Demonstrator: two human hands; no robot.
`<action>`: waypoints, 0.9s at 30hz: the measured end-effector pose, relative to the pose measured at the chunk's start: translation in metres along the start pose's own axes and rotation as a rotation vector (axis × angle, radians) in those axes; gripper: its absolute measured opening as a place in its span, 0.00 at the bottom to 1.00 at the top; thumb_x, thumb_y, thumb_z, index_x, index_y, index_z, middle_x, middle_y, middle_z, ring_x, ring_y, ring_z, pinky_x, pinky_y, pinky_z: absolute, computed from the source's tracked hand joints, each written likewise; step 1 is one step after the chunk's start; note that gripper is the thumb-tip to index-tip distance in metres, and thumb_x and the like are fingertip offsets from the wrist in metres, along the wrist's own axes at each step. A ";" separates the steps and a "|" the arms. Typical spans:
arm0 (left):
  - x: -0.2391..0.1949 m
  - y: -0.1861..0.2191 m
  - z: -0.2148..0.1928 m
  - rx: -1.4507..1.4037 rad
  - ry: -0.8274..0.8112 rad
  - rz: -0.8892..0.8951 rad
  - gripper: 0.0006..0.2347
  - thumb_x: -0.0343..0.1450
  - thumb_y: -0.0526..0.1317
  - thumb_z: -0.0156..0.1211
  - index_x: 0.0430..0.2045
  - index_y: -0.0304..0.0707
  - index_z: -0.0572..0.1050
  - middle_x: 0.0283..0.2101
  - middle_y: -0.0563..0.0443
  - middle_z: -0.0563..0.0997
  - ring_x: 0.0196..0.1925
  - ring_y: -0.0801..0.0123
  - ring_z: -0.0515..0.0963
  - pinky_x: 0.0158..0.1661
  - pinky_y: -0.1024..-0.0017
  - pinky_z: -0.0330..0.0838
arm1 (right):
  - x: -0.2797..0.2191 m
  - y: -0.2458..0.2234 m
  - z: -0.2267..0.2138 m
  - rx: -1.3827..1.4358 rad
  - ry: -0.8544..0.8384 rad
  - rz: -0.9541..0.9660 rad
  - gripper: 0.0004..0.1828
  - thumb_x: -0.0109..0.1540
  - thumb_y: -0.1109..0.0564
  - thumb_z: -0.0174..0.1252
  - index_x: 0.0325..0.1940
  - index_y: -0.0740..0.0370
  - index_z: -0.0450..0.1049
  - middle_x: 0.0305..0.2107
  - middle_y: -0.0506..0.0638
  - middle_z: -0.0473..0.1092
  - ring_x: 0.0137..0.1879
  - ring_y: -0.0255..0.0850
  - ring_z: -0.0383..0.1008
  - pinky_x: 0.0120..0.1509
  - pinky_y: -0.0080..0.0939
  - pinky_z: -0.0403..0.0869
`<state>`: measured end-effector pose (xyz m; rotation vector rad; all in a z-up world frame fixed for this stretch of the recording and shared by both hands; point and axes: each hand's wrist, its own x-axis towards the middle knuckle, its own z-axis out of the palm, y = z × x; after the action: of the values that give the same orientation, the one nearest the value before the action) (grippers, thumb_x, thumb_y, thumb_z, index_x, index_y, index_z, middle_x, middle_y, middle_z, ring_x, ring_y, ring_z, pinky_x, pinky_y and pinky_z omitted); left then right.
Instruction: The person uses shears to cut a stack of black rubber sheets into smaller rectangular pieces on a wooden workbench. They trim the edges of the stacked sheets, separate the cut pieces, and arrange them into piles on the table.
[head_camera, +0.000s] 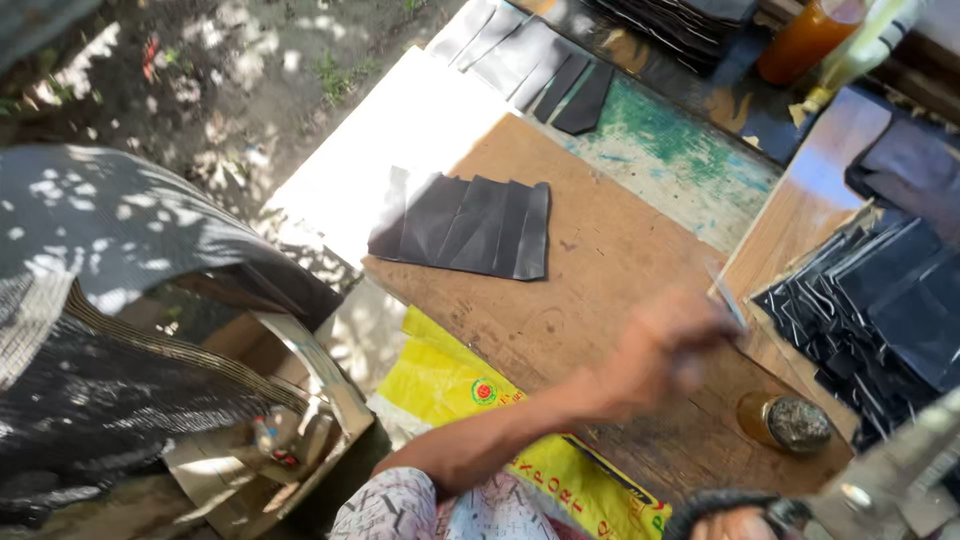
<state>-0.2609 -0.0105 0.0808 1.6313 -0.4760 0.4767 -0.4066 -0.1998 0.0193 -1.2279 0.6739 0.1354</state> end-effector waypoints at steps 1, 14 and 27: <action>-0.008 0.009 0.019 -0.050 -0.237 0.079 0.15 0.61 0.31 0.61 0.41 0.39 0.77 0.43 0.43 0.79 0.49 0.53 0.79 0.52 0.63 0.74 | 0.007 -0.002 0.000 -0.017 -0.008 -0.017 0.06 0.61 0.58 0.58 0.31 0.59 0.70 0.11 0.50 0.63 0.12 0.40 0.61 0.15 0.39 0.58; -0.029 -0.003 -0.244 0.926 0.502 -0.151 0.14 0.66 0.35 0.70 0.44 0.37 0.78 0.45 0.45 0.82 0.50 0.56 0.77 0.51 0.60 0.70 | 0.045 0.022 0.053 -0.096 -0.149 -0.077 0.10 0.61 0.56 0.60 0.30 0.64 0.71 0.11 0.51 0.63 0.12 0.40 0.61 0.15 0.38 0.59; 0.015 -0.061 -0.302 0.443 0.302 -0.593 0.12 0.71 0.28 0.60 0.48 0.35 0.70 0.37 0.37 0.84 0.38 0.61 0.83 0.41 0.63 0.75 | 0.000 -0.035 0.097 -0.444 -0.261 -0.120 0.15 0.61 0.53 0.61 0.27 0.68 0.74 0.10 0.51 0.64 0.11 0.39 0.64 0.16 0.37 0.60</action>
<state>-0.2243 0.2960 0.0717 1.9737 0.3658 0.3800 -0.3524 -0.1246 0.0645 -1.6379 0.3482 0.3534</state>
